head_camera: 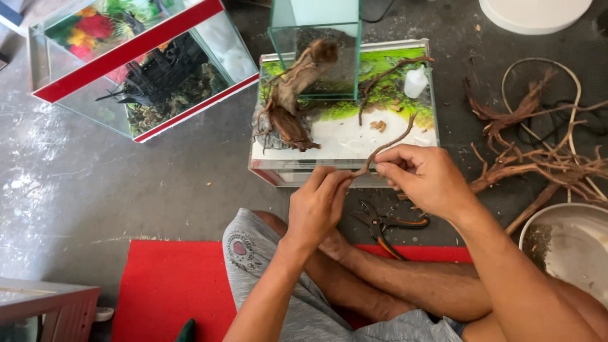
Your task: The person sits on the floor and arranges pieces of driftwood inside a small glass terrarium. They use pruning shears to trim the branches and a white bottle to apply adhesive, securing the wood pieces to the substrate.
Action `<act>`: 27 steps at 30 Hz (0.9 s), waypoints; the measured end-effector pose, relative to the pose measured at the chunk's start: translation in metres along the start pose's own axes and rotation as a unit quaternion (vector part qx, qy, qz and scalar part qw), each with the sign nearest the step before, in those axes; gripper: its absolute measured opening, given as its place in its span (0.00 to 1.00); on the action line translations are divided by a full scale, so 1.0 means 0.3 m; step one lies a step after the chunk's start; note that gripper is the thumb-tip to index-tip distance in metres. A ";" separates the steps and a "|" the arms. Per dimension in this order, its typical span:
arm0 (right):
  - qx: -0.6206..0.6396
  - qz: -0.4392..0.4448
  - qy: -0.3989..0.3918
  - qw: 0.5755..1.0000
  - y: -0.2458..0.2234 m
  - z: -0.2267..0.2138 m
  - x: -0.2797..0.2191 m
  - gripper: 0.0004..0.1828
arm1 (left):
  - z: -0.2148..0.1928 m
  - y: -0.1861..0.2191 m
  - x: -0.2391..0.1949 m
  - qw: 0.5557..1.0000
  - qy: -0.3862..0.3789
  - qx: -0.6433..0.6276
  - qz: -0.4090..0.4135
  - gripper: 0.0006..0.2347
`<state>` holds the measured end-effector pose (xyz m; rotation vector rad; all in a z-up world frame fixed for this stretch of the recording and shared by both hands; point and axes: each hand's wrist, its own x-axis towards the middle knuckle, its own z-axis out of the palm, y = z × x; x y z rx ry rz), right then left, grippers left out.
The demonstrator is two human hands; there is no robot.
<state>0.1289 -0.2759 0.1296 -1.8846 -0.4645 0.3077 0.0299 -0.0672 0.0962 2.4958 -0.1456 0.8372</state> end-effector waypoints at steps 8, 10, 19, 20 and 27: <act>0.153 -0.074 -0.032 0.985 -0.099 0.071 0.005 0.15 | -0.093 -0.018 -0.036 0.932 0.036 -0.324 -0.159 0.07; 0.163 -0.092 -0.032 0.982 -0.121 0.082 0.002 0.14 | -0.080 -0.049 -0.068 0.897 0.055 -0.392 -0.196 0.08; 0.122 -0.087 -0.037 0.988 -0.165 0.082 -0.045 0.14 | -0.169 -0.137 -0.012 0.775 0.140 -0.539 -0.300 0.11; 0.084 -0.097 -0.025 0.991 -0.163 0.075 -0.050 0.12 | -0.180 -0.148 -0.006 0.776 0.139 -0.541 -0.293 0.12; -0.159 -0.225 0.041 0.960 -0.181 0.056 -0.031 0.20 | -0.273 -0.173 0.050 0.780 0.096 -0.555 -0.274 0.17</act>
